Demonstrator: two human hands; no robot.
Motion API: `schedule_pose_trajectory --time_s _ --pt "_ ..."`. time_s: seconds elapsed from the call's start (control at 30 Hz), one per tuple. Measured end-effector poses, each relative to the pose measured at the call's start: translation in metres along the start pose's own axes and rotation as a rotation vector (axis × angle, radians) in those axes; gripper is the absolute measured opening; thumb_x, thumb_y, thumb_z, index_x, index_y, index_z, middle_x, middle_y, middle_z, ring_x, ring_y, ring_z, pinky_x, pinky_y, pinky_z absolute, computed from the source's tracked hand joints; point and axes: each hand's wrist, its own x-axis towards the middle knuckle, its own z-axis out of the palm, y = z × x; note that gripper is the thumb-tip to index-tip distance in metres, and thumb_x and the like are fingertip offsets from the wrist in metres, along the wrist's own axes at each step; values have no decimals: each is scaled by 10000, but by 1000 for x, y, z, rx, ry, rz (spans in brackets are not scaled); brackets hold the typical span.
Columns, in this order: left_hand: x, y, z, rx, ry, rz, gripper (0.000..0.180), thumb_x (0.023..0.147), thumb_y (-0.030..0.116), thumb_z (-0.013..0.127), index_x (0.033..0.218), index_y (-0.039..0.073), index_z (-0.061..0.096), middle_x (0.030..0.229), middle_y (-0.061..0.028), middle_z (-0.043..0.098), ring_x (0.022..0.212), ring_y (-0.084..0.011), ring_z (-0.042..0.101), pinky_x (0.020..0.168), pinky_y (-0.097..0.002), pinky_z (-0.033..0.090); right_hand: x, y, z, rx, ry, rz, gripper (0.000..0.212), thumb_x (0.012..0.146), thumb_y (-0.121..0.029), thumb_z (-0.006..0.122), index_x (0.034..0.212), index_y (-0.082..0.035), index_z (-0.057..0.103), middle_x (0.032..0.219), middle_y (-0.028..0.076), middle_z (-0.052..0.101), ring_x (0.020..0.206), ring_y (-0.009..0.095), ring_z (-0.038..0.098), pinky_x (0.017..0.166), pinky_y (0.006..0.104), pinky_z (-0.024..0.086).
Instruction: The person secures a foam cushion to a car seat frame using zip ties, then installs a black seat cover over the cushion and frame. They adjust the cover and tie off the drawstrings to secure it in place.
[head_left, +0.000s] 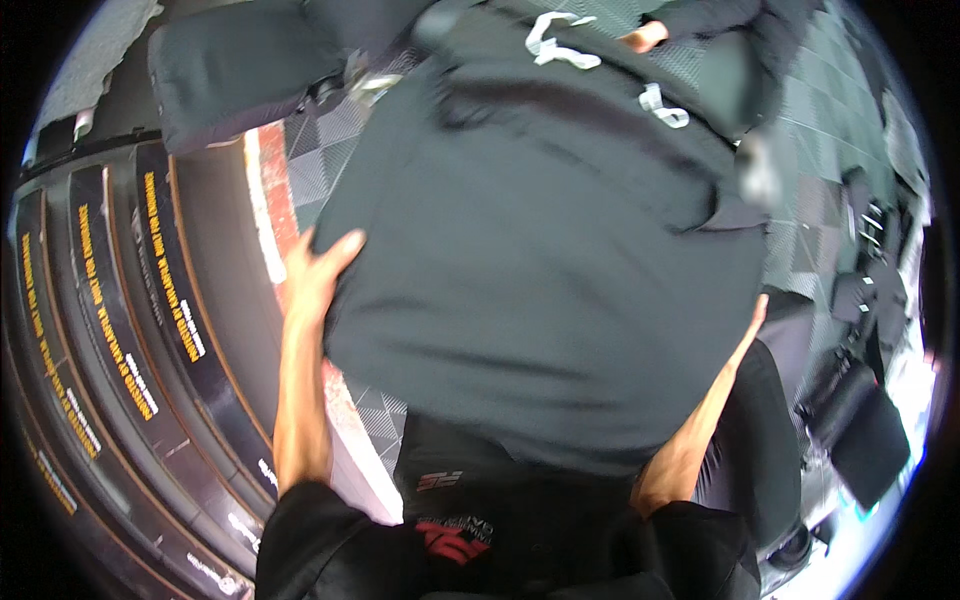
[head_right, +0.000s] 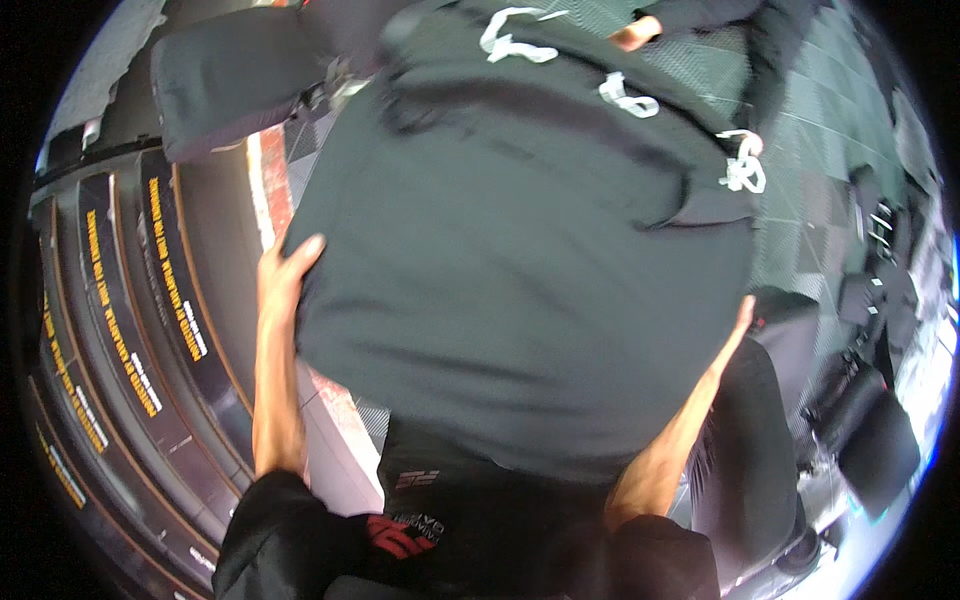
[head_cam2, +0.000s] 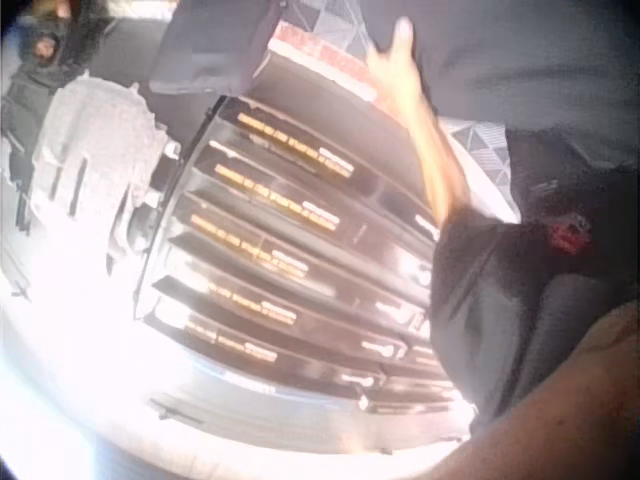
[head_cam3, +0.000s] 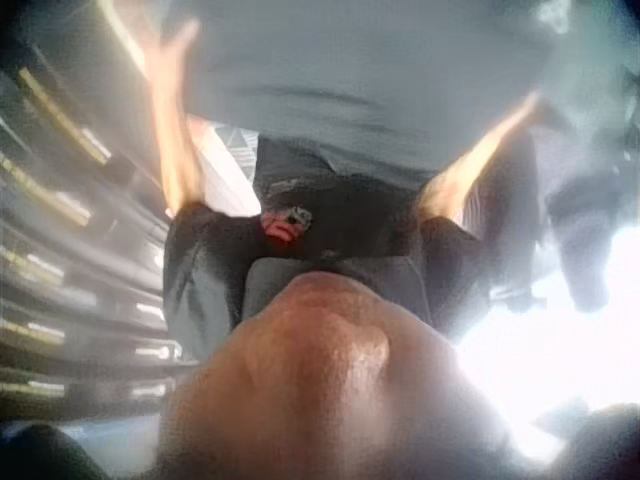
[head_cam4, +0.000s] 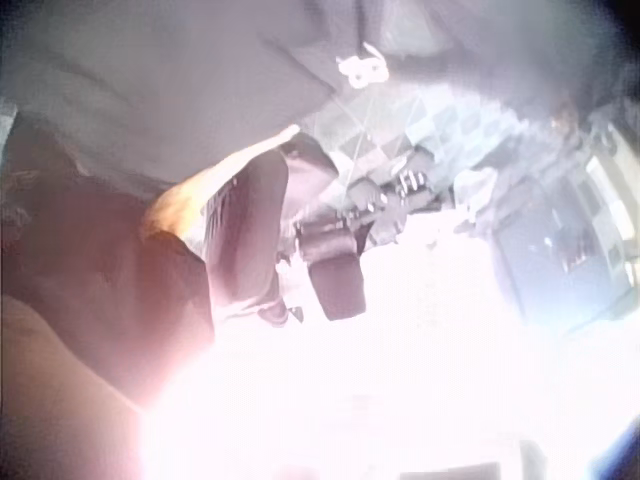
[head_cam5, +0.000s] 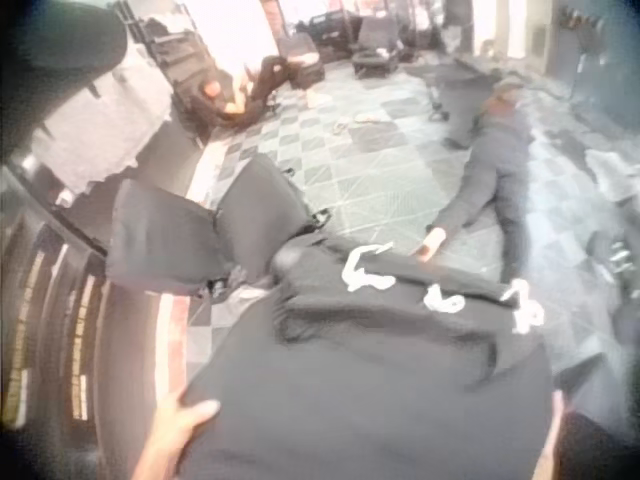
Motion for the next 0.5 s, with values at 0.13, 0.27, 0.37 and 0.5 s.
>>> schedule_pose_trajectory --time_s 0.13,0.27,0.37,0.5 --pt "-98 -16 -107 -107 -34 -38 675 782 314 806 1272 -100 595 1138 -153 680 997 -238 665 928 -346 517 -108 -19 23 -61 31 98 714 921 -559 596 1345 16 579 1282 172 625 1123 263 608 976 392 481" --pt "-170 -31 -173 108 123 -99 868 728 456 854 1300 -126 557 1190 -212 643 1102 -287 617 1009 -377 465 -182 -17 42 -115 60 266 711 908 -555 613 1328 20 593 1261 171 637 1102 262 616 963 389 486" --pt "-205 -40 -214 154 117 -198 913 704 540 851 1258 -133 580 1154 -222 647 1050 -288 620 972 -381 471 -229 7 75 -199 40 411 709 899 -551 626 1315 22 603 1245 171 646 1087 261 623 953 388 489" --pt "-196 -70 -242 227 131 -255 776 719 507 854 1139 -112 647 984 -169 694 864 -249 652 833 -362 517 -271 65 121 -278 19 612 705 887 -547 644 1298 26 616 1224 171 658 1066 260 631 940 385 494"
